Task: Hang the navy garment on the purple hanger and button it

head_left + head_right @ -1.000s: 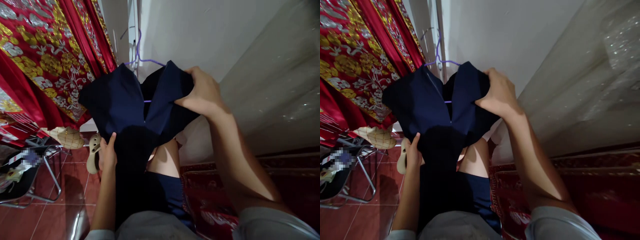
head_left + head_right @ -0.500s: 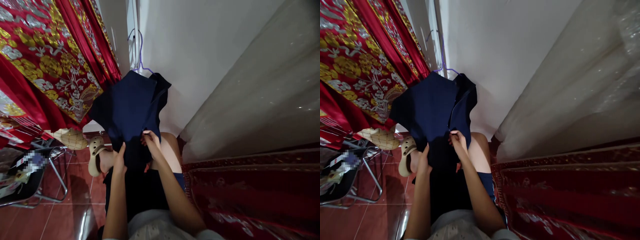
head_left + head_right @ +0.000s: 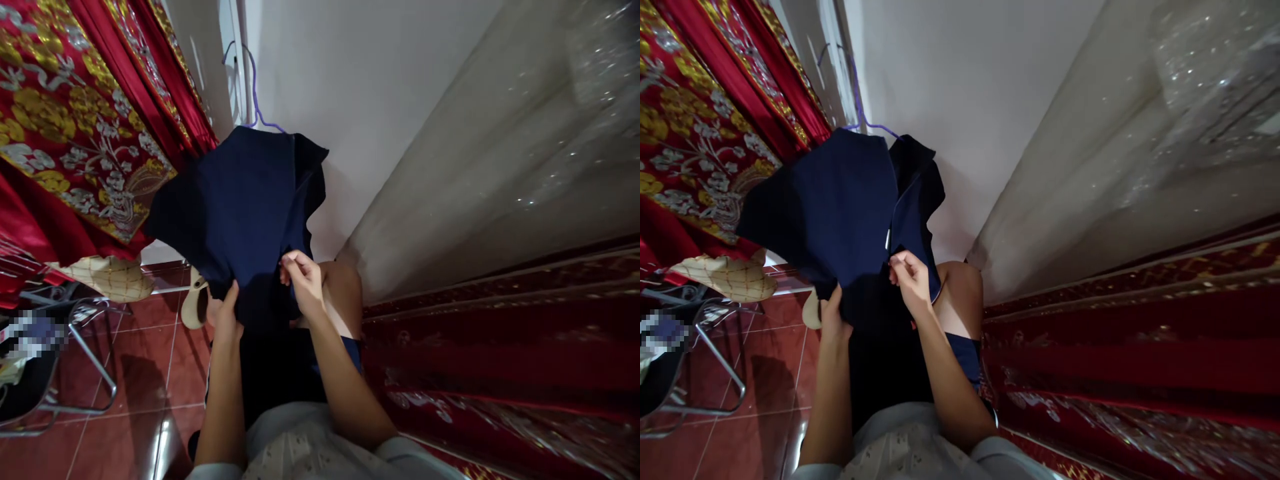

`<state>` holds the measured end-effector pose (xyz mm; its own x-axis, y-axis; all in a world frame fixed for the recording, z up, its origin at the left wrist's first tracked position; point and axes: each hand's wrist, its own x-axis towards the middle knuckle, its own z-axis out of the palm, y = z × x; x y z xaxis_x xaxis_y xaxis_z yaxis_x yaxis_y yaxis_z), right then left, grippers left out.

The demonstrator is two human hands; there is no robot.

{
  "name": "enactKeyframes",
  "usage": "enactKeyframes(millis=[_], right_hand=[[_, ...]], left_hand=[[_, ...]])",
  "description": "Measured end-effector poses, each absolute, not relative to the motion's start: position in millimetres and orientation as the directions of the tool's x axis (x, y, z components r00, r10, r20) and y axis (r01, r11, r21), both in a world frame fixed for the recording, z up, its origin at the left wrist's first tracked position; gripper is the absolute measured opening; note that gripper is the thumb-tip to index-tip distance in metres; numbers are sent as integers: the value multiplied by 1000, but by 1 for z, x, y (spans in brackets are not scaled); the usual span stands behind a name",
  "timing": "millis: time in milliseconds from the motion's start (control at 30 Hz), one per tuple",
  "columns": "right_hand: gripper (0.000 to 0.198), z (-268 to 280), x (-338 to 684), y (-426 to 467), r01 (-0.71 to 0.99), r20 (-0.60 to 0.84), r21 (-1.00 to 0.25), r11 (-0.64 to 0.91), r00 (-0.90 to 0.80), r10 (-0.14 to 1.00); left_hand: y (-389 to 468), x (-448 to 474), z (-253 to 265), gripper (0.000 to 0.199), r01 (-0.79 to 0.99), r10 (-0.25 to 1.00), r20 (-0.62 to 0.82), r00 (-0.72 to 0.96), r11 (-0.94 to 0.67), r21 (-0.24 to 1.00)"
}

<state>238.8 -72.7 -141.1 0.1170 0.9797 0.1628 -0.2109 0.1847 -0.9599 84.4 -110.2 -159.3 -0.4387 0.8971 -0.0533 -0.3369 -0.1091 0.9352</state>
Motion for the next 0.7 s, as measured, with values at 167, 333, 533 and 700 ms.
enactKeyframes(millis=[167,333,533,700], right_hand=[[26,-119,256,-93,-231,208,-946,227,106,972],[25,-96,255,-111,-141,210,-971,193,-110,972],[37,-89,251,-117,-83,211,-977,198,-202,956],[25,-99,249,-118,-86,197,-980,179,-299,934]], left_hand=[[-104,78,-149,65,144,580,339,-741,-356,923],[-119,91,-134,34,293,690,604,-398,-528,797],[-130,123,-137,14,140,851,492,-184,-473,870],[-131,122,-137,11,148,857,463,-227,-440,886]])
